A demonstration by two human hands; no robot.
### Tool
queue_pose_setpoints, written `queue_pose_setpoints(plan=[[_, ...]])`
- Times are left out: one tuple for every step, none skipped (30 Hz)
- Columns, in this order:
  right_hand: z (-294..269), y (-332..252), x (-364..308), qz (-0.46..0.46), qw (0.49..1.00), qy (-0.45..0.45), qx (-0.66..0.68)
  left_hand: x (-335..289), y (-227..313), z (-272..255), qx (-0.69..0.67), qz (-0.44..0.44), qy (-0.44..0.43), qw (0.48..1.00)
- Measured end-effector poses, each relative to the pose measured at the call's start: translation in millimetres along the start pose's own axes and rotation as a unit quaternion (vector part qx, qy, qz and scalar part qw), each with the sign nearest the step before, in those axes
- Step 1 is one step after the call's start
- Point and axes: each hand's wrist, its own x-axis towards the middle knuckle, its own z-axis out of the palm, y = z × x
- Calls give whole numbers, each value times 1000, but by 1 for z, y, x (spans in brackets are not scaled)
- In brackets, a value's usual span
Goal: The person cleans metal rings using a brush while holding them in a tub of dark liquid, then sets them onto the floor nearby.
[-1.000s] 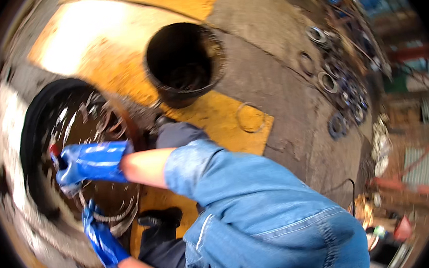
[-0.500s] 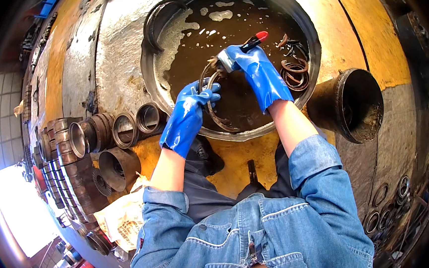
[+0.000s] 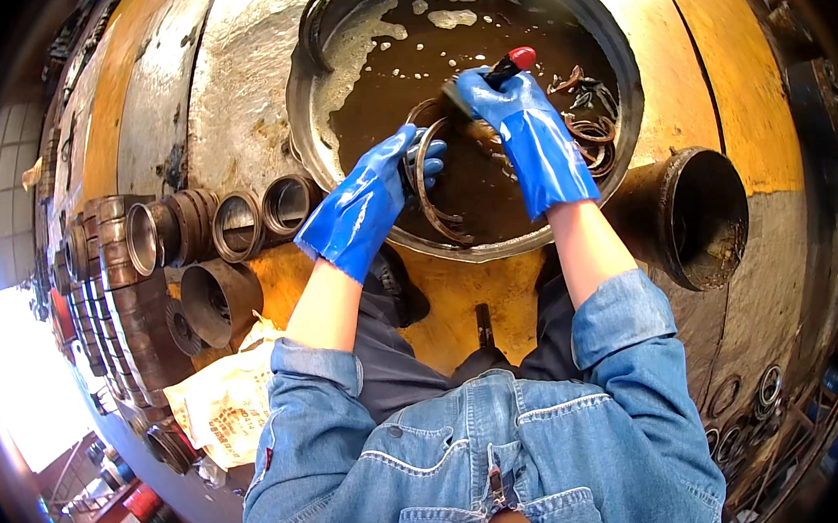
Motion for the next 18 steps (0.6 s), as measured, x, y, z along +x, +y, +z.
queue_pose_setpoints(plan=[[10,-3,-5,-29,999,2,16,2,3,3,-30,-11,17,999],[20,-7,-10,-58,998,3,31,3,6,6,-59,-21,34,997],[27,-5,-6,-39,999,-23,-4,5,9,8,-90,-33,49,994],[36,5,3,-69,995,-47,-63,9,12,8,-82,-32,64,994],[45,15,9,-99,985,-71,-120,13,8,15,-89,-15,136,987],[54,16,7,-103,983,-97,-118,18,9,8,-121,-43,127,984],[58,22,-5,-166,982,-77,-56,23,10,2,-153,-71,117,979],[59,23,-9,-196,970,-99,-102,23,4,-4,-221,-72,78,969],[56,25,-12,-223,956,-115,-149,14,4,-4,-182,-48,40,981],[60,25,-18,-270,943,-109,-162,16,-10,-32,179,163,-44,969],[64,27,-22,-331,924,-134,-138,18,-24,-60,472,389,28,791],[62,32,-30,-300,932,-149,-142,15,-28,-58,487,394,33,779],[60,36,-40,-270,938,-165,-143,9,-27,-54,442,351,8,825],[55,37,-48,-282,929,-174,-163,2,-26,-48,396,317,-10,862],[51,48,-48,-371,897,-173,-166,-3,-21,-39,347,283,-31,894],[50,52,-49,-388,887,-181,-176,-10,-19,-33,303,247,-40,919],[49,54,-51,-404,876,-188,-187,-15,-16,-28,261,215,-50,940],[48,53,-56,-373,879,-219,-203,-20,-13,-22,212,180,-49,959]])
